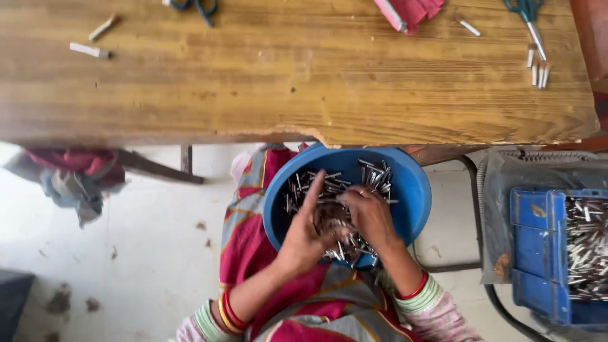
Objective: Sort and organize small plastic or metal parts into bins.
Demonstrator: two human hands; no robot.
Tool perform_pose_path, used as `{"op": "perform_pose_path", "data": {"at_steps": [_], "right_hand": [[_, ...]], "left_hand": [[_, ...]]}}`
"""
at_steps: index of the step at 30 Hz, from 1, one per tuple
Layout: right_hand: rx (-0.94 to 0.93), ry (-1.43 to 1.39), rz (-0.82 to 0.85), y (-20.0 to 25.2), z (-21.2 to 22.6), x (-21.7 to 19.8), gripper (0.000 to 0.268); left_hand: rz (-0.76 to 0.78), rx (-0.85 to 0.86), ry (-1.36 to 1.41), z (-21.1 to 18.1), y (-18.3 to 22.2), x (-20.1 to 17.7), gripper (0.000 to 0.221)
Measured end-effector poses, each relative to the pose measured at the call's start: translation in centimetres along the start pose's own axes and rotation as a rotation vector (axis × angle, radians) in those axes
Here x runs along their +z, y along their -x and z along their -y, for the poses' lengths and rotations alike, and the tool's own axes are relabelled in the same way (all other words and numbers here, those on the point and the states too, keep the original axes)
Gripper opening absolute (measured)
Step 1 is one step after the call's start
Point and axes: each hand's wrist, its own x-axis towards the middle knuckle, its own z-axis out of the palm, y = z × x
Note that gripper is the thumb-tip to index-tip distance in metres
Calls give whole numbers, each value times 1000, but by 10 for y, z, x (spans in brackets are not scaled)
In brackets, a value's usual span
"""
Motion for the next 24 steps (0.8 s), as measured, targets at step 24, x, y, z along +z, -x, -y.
{"op": "perform_pose_path", "data": {"at_steps": [24], "right_hand": [[20, -55, -5, -5, 6, -14, 27]], "left_hand": [[85, -11, 76, -2, 1, 4, 93]]}}
